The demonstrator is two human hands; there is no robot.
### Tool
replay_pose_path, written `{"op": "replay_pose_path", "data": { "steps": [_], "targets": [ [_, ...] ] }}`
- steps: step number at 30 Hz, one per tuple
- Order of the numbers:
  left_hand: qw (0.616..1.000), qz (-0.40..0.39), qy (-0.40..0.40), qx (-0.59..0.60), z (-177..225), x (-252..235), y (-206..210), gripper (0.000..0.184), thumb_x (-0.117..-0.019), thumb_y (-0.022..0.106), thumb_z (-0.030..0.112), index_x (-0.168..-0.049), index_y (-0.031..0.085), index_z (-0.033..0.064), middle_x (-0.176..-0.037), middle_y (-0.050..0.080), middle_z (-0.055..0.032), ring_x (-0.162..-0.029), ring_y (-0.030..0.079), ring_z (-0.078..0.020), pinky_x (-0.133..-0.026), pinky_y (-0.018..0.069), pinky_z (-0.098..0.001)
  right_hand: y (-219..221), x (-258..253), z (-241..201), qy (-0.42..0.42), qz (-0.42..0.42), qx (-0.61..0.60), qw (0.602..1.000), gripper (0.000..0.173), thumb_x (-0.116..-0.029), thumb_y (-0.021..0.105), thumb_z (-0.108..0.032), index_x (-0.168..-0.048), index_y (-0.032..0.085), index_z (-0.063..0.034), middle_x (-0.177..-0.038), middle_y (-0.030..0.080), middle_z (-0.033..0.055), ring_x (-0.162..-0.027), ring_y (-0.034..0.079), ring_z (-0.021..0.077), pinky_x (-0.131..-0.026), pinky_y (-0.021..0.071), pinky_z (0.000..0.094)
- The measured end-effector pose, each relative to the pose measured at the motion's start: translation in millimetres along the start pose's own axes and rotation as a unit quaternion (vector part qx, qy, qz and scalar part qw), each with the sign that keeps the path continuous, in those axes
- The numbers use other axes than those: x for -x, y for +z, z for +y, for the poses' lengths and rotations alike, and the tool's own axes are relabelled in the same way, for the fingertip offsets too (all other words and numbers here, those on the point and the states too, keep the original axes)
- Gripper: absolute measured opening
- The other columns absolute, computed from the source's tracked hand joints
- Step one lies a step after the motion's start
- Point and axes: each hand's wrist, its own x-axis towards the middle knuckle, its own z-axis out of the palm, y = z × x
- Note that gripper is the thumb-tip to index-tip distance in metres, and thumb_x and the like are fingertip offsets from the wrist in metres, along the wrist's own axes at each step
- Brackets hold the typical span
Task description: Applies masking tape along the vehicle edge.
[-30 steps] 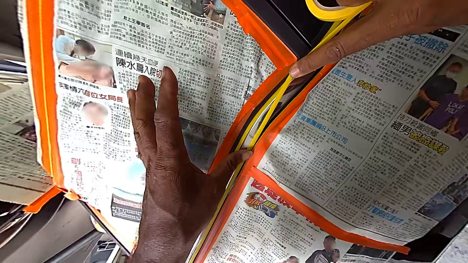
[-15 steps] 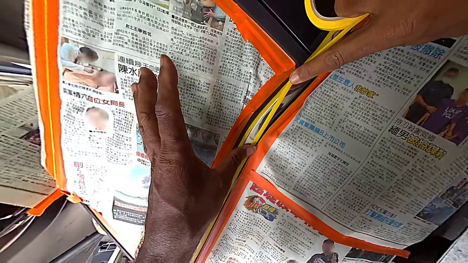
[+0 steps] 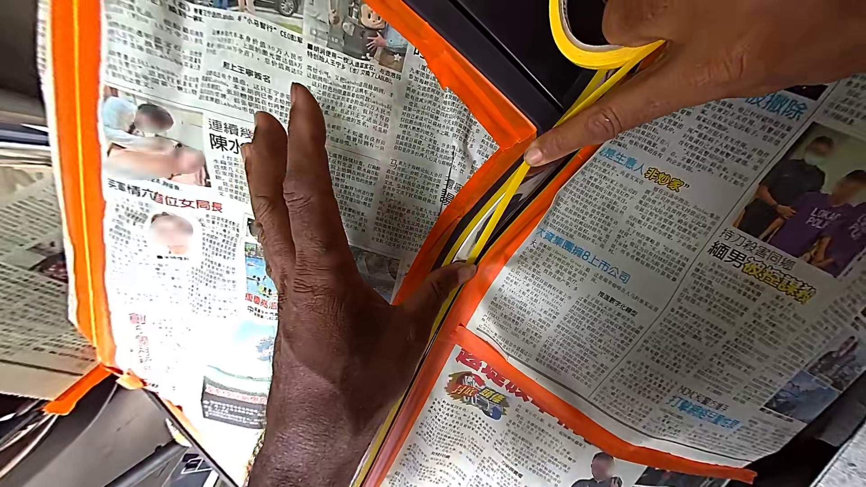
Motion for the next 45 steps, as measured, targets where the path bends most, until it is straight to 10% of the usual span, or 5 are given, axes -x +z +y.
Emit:
{"op": "replay_pose_path", "data": {
  "steps": [25,39,45],
  "targets": [
    [1.0,-0.019,0.021,0.008,11,-20,3,0.125,-0.073,0.084,0.054,-0.167,0.008,0.0207,-0.172,0.003,-0.0129,-0.158,0.013,-0.0318,-0.124,0.0252,-0.0539,-3,15,6,-0.044,0.005,0.035,0.998,0.071,-0.0814,0.049,-0.087,-0.069,0.06,-0.0172,-0.062,0.052,-0.0088,-0.058,0.049,-0.0027,-0.048,0.0294,0.0193],
    [0.999,-0.039,0.026,-0.02,16,-34,-1,0.13,-0.0681,0.085,0.057,-0.167,0.007,0.0223,-0.172,0.003,-0.0129,-0.157,0.012,-0.0363,-0.12,0.026,-0.061,-8,25,9,-0.081,0.004,0.128,0.988,0.072,-0.0886,0.041,-0.083,-0.086,0.07,-0.017,-0.068,0.056,-0.0042,-0.064,0.056,0.005,-0.052,0.0361,0.024],
    [0.998,-0.044,0.042,-0.03,17,-38,-1,0.129,-0.0686,0.084,0.057,-0.167,0.008,0.0214,-0.172,0.005,-0.014,-0.156,0.015,-0.0369,-0.12,0.027,-0.0604,-6,30,16,-0.189,0.023,0.187,0.964,0.056,-0.1046,0.04,-0.057,-0.102,0.075,-0.0142,-0.065,0.053,0.003,-0.058,0.056,0.0162,-0.047,0.036,0.0316]
  ]
}}
